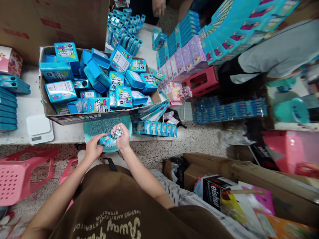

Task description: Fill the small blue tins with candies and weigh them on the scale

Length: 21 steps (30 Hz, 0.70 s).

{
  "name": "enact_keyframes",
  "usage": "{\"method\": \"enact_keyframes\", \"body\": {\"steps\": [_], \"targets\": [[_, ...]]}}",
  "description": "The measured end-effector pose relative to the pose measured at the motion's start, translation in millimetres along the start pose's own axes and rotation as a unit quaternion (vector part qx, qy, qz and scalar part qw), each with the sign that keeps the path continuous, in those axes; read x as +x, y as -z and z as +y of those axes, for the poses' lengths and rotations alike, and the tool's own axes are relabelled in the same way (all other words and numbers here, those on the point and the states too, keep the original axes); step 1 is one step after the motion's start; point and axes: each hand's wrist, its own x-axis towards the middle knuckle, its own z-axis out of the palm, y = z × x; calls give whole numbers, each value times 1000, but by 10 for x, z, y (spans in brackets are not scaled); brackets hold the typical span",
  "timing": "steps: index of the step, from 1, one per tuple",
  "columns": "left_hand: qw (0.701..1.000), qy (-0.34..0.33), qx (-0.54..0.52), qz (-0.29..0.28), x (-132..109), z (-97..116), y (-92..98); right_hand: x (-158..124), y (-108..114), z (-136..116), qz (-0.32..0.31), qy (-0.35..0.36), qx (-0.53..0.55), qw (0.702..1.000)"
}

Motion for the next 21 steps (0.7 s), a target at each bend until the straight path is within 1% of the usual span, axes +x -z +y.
{"method": "enact_keyframes", "body": {"steps": [4, 8, 9, 13, 15, 21], "targets": [[1000, 3, -15, 1, 67, 41, -31, -13, -29, -75, 11, 29, -15, 999], [997, 61, -57, -4, 87, 95, -72, -22, -49, -153, 14, 53, -35, 998], [996, 64, -60, -1, 87, 105, -77, -21, -51, -165, 20, 51, -37, 998], [998, 32, -47, 5, 84, 129, -68, -18, -53, -179, 52, 19, -53, 997], [998, 40, -57, 2, 81, 129, -61, -26, -57, -178, 59, 17, -58, 996], [991, 65, -114, 2, 74, 90, -117, -65, -88, -195, 26, 50, -27, 998]]}}
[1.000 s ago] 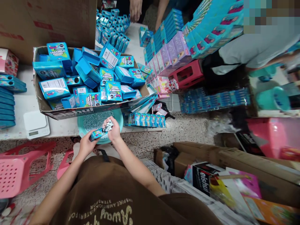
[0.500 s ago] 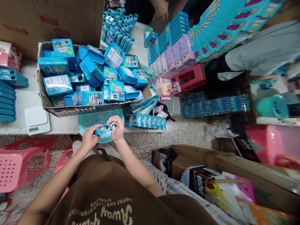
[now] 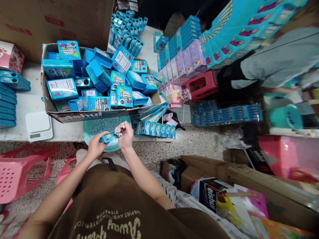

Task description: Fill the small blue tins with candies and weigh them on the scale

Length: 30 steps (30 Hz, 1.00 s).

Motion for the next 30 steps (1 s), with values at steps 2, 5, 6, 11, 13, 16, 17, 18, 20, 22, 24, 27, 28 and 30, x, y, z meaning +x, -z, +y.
{"method": "enact_keyframes", "body": {"steps": [2, 5, 6, 11, 13, 16, 17, 18, 20, 22, 24, 27, 28, 30], "targets": [[999, 18, -28, 4, 0, -23, -36, -8, -2, -4, 0, 8, -11, 1000], [998, 21, -56, 11, 1, -43, -86, -20, 5, -7, 9, 3, -38, 999], [998, 20, -64, 11, 2, -46, -100, -24, 7, -11, 11, -1, -46, 999], [995, 23, -96, -1, 3, -51, -141, -62, -17, -103, 18, -3, -39, 999], [994, 17, -107, -5, 3, -41, -142, -101, -46, -163, 14, 7, -27, 1000], [992, -8, -123, -14, 10, -2, -124, -176, -90, -237, 8, 23, -54, 998], [992, -25, -122, -11, 15, 13, -115, -196, -100, -251, 8, 28, -66, 997], [992, -44, -118, -7, 20, 28, -107, -209, -105, -259, 7, 31, -74, 997], [992, -65, -105, 2, 26, 49, -95, -212, -101, -258, 3, 34, -75, 997], [994, -53, -93, 4, 18, 60, -90, -195, -82, -240, -4, 37, -69, 997], [997, -31, -72, -2, -6, 69, -82, -178, -54, -212, -10, 42, -59, 997], [1000, -25, -2, 3, -65, 106, -44, -185, -12, -157, -18, 47, -51, 997], [999, -30, 26, 6, -85, 128, -24, -198, -1, -137, -23, 50, -57, 997], [996, -48, 77, 7, -119, 180, 24, -232, 12, -101, -29, 59, -81, 995]]}}
